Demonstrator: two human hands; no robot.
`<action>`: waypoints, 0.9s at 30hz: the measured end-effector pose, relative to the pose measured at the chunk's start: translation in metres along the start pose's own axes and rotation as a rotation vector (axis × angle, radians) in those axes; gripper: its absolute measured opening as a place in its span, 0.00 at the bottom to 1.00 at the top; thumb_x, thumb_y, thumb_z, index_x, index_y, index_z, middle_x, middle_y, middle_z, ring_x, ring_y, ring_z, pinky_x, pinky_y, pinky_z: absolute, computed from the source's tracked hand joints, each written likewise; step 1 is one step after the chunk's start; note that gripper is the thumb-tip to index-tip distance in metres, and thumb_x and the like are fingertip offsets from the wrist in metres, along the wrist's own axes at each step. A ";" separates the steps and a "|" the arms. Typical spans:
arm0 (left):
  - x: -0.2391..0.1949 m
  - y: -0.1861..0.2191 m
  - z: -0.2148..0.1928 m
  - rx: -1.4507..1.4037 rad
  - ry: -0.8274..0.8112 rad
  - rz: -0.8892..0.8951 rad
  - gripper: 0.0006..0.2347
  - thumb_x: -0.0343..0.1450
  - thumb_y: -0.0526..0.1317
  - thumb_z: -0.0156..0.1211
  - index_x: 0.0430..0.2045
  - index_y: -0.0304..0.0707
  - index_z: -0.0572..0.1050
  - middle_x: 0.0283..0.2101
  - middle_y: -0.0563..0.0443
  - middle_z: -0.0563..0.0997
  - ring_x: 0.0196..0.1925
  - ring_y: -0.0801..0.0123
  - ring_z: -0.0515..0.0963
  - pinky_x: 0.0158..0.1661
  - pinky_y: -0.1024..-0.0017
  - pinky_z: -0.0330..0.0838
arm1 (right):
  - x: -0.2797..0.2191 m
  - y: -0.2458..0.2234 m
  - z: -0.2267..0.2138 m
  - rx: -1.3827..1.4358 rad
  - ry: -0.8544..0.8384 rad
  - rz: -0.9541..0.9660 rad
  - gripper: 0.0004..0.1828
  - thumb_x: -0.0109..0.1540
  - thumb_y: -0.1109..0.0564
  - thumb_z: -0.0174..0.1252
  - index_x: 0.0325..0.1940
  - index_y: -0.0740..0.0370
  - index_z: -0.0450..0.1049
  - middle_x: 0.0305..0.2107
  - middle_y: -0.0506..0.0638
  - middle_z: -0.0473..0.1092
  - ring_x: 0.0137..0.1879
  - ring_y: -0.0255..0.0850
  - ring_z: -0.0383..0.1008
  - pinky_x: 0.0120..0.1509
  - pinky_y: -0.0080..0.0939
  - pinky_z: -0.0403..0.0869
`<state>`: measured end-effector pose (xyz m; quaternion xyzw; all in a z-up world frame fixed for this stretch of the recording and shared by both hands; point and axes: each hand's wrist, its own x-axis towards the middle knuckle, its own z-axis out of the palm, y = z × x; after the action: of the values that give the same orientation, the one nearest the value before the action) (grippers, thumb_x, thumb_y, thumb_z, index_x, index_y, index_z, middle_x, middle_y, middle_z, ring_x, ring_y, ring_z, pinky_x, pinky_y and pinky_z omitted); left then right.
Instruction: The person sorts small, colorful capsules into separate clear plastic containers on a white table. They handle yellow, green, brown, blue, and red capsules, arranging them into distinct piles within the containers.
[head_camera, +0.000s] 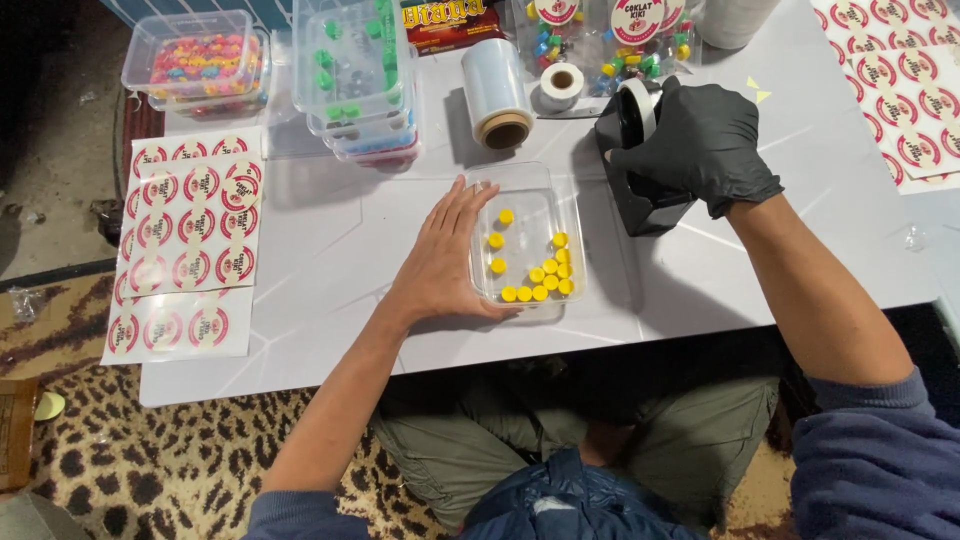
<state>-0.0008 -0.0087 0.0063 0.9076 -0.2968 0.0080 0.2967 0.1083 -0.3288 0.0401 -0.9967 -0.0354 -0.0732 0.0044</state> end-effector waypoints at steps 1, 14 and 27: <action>0.000 -0.001 0.001 0.005 0.004 0.008 0.57 0.51 0.65 0.77 0.70 0.39 0.48 0.75 0.38 0.53 0.79 0.47 0.44 0.74 0.50 0.41 | 0.000 -0.001 -0.003 0.013 -0.035 -0.009 0.40 0.49 0.22 0.60 0.43 0.59 0.74 0.23 0.52 0.73 0.30 0.55 0.76 0.29 0.51 0.69; -0.003 0.000 -0.002 0.021 0.006 -0.009 0.57 0.51 0.66 0.76 0.71 0.40 0.48 0.75 0.38 0.53 0.79 0.47 0.44 0.73 0.51 0.40 | -0.012 0.005 -0.009 0.049 -0.037 0.027 0.40 0.50 0.18 0.63 0.36 0.57 0.75 0.23 0.53 0.74 0.34 0.53 0.77 0.34 0.50 0.72; -0.003 -0.009 0.001 0.022 0.024 -0.028 0.57 0.51 0.65 0.77 0.70 0.40 0.47 0.75 0.37 0.52 0.80 0.46 0.43 0.73 0.49 0.41 | 0.001 -0.016 0.005 0.027 -0.002 0.015 0.35 0.48 0.20 0.61 0.34 0.52 0.77 0.22 0.48 0.73 0.29 0.50 0.75 0.31 0.47 0.70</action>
<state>0.0010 -0.0019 0.0001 0.9147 -0.2805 0.0178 0.2903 0.1093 -0.3125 0.0353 -0.9969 -0.0290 -0.0715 0.0183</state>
